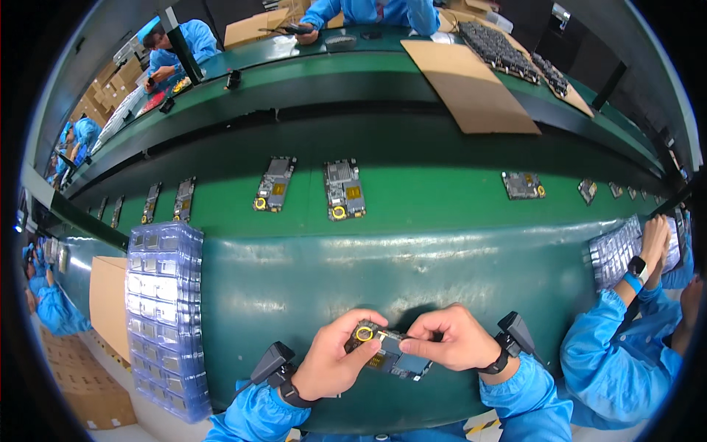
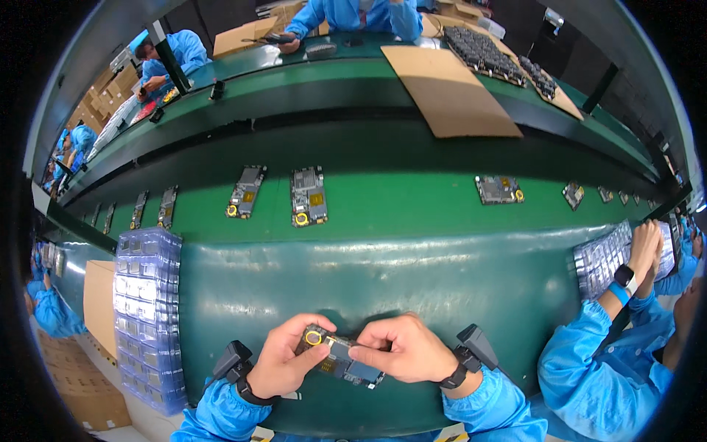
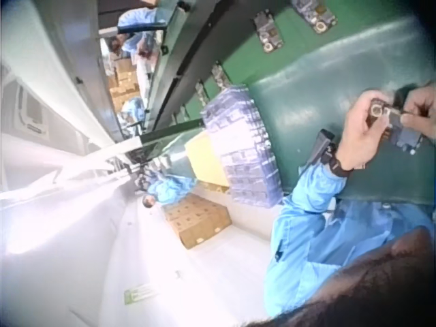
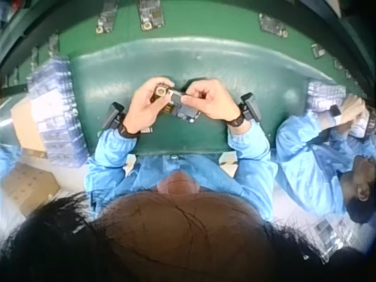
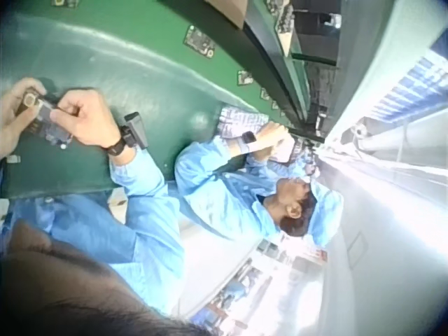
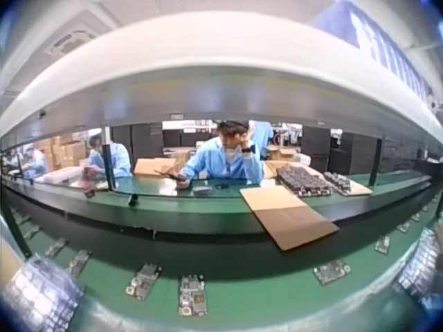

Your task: Assemble and inspect electronic circuit board components on a factory conveyor belt.

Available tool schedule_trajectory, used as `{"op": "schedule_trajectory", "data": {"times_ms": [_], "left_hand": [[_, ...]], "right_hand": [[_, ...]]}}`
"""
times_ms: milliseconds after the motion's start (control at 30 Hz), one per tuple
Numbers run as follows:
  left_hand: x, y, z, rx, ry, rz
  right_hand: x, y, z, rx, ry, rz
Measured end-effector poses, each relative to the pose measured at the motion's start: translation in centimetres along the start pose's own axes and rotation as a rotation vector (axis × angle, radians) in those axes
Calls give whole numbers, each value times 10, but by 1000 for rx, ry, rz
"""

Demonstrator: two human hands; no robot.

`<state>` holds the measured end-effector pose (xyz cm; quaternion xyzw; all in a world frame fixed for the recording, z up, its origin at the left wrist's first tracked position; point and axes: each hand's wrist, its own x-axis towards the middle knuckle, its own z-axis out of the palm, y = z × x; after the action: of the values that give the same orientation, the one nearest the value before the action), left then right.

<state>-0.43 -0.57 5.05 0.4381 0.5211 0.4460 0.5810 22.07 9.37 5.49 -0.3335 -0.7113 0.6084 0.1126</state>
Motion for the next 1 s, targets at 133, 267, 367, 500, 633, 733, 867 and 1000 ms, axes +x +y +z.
{"op": "schedule_trajectory", "data": {"times_ms": [133,267,367,500,633,733,867,1000], "left_hand": [[6,-21,-4,-10,-15,136],[22,-19,-15,-50,244,196],[34,-37,-24,-114,268,200],[34,-40,-23,-6,309,240],[30,-48,-28,19,411,282],[49,-46,-13,53,404,286],[67,-50,-4,84,440,413],[76,-73,-15,398,531,758]], "right_hand": [[18,26,2,323,-44,34],[37,41,-27,795,391,-5],[64,39,-49,967,574,-224],[75,33,-35,915,364,-180],[66,24,2,540,157,-126],[58,11,6,353,289,-178],[83,-37,31,212,231,-351],[127,-114,101,-224,-13,-567]]}}
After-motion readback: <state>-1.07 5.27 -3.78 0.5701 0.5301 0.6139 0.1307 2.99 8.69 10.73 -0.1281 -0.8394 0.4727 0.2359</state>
